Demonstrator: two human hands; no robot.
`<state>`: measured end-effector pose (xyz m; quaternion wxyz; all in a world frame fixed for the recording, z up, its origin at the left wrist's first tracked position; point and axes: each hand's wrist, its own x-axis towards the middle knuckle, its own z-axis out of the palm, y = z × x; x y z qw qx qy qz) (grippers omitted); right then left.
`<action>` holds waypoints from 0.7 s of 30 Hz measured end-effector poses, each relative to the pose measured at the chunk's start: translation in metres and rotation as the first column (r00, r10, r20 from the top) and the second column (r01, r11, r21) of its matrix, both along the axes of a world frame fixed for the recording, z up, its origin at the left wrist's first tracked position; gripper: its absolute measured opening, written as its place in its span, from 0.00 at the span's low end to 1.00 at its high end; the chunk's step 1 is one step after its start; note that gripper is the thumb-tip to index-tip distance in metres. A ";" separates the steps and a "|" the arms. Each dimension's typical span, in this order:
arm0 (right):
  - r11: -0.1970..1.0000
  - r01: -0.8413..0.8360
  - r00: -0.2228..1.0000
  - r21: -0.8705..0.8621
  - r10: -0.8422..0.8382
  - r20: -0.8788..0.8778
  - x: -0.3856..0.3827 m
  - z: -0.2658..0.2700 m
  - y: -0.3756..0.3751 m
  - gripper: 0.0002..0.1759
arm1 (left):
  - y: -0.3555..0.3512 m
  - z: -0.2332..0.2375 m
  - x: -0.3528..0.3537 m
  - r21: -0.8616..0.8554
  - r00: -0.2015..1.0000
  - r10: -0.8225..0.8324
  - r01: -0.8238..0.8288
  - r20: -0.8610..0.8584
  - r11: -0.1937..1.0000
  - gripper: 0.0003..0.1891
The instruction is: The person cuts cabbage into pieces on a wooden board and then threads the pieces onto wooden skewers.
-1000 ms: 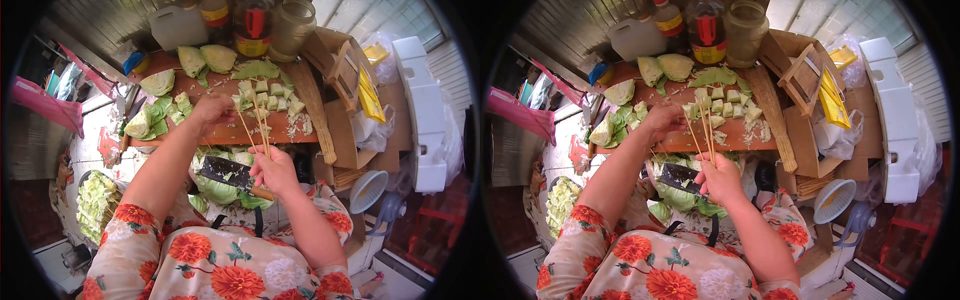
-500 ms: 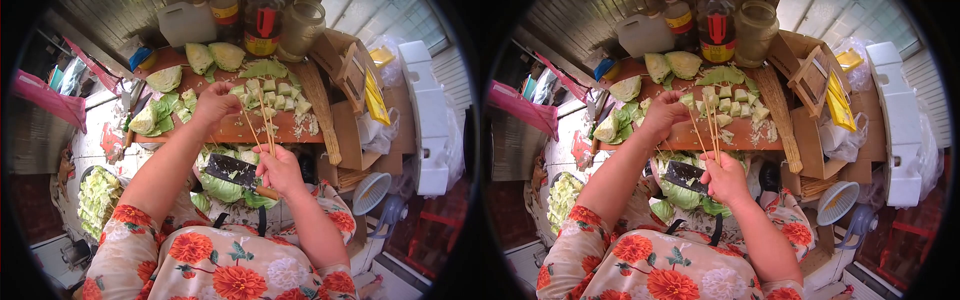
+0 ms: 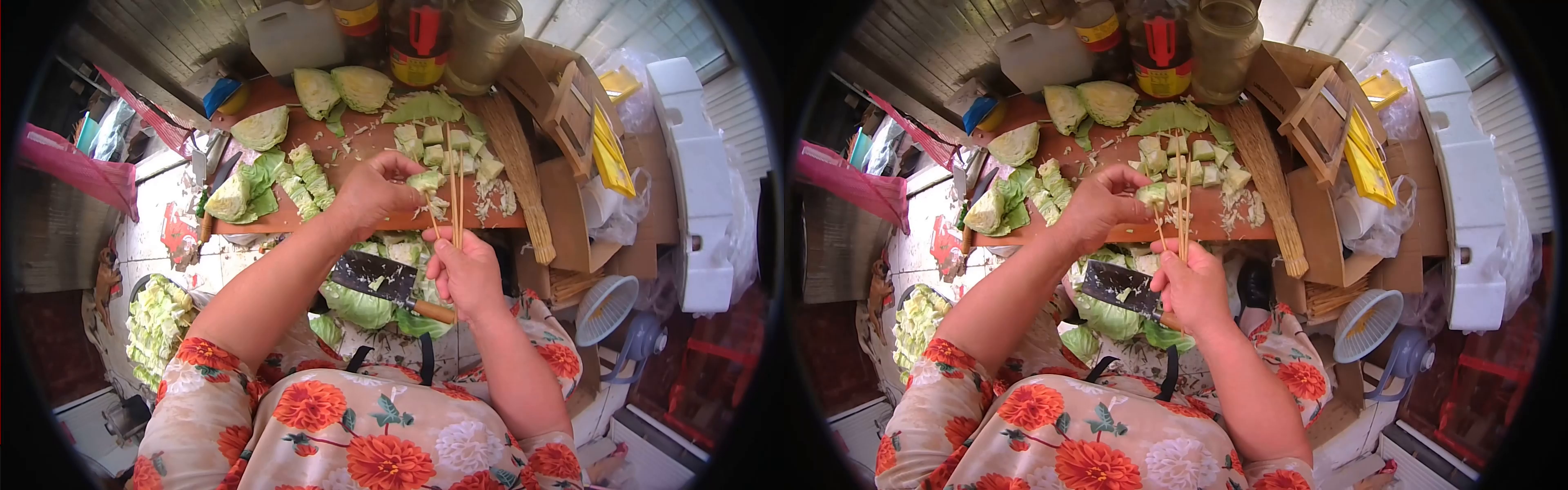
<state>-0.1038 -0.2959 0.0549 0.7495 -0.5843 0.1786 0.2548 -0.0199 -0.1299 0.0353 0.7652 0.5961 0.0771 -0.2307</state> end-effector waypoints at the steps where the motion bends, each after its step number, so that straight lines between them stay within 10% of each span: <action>1: 0.998 0.044 0.999 -0.036 -0.045 -0.012 0.005 0.002 -0.001 0.12 | -0.006 0.001 -0.008 -0.024 0.992 -0.127 0.127 -0.012 0.992 0.16; 9: 0.993 0.009 0.999 -0.118 -0.014 -0.036 0.009 0.001 -0.005 0.12 | -0.001 0.006 0.001 0.121 0.992 0.017 -0.033 0.127 0.992 0.17; 21: 0.973 0.194 0.980 -0.123 -0.185 0.080 0.011 -0.004 -0.023 0.10 | -0.020 -0.013 0.019 0.035 0.988 -0.142 0.144 -0.065 0.989 0.08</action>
